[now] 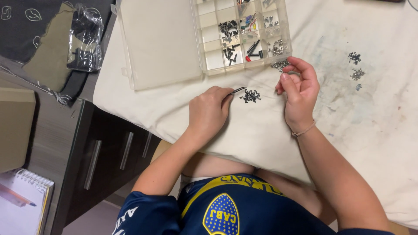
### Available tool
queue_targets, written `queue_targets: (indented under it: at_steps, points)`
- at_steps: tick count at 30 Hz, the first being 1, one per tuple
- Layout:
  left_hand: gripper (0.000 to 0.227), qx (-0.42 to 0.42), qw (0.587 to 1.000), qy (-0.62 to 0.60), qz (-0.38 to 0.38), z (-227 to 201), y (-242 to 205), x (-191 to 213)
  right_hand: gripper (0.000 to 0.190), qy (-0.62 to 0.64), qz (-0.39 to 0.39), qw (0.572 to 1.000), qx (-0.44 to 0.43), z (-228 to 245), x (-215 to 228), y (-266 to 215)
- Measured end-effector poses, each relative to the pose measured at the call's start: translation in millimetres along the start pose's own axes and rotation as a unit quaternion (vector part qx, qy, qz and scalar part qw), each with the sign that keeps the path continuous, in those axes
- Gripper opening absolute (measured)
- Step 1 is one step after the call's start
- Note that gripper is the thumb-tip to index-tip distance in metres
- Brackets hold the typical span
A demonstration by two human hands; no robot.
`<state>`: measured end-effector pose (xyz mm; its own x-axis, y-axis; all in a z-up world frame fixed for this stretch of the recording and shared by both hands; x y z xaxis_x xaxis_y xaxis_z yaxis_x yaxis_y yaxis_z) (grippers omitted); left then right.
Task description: The person uses tweezers to pick up small metal fasteners from a white cloth and place them into compartments of a clear plastic organizer box. The person repeatedly transfers fasteners from the cloth to the box, organizing them by type.
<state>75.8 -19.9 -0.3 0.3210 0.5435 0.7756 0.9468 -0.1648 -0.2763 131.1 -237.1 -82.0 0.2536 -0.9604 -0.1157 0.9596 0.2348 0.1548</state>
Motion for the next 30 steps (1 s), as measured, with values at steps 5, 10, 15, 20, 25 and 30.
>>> queue_targets:
  at_steps: [5,10,15,20,25,30]
  points:
    - [0.020,0.013,1.000,-0.017,0.006,3,-1,5,0.034,0.003,-0.004,1.000,-0.005,-1,0,1]
    - [0.022,0.037,0.998,-0.030,0.036,10,-2,-3,0.034,0.000,-0.003,1.000,-0.005,-1,-1,-1]
    - [0.022,0.038,0.998,-0.021,0.045,8,2,-6,0.035,-0.001,0.001,1.000,-0.002,-1,0,-1]
    - [0.022,0.038,0.998,-0.016,0.041,7,2,-6,0.035,-0.001,-0.002,1.000,0.000,-2,0,-1]
    - [0.022,0.045,0.998,-0.019,0.043,8,3,-8,0.035,-0.002,-0.003,1.000,0.002,-2,1,-1]
    - [0.020,0.029,1.000,-0.011,0.001,8,-10,2,0.037,0.005,-0.008,1.000,-0.001,-3,1,1]
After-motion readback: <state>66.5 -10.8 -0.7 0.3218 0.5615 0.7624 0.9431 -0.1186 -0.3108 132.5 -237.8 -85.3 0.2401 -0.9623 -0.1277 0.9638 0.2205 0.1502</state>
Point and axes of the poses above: each hand's wrist, its own y-axis towards the middle knuckle, its own x-axis out of the back of the hand, z = x × y, the point moved 7 cm from there along y, towards the middle knuckle, and after that the axes turned 15 degrees about z, right-handed, at the moved point
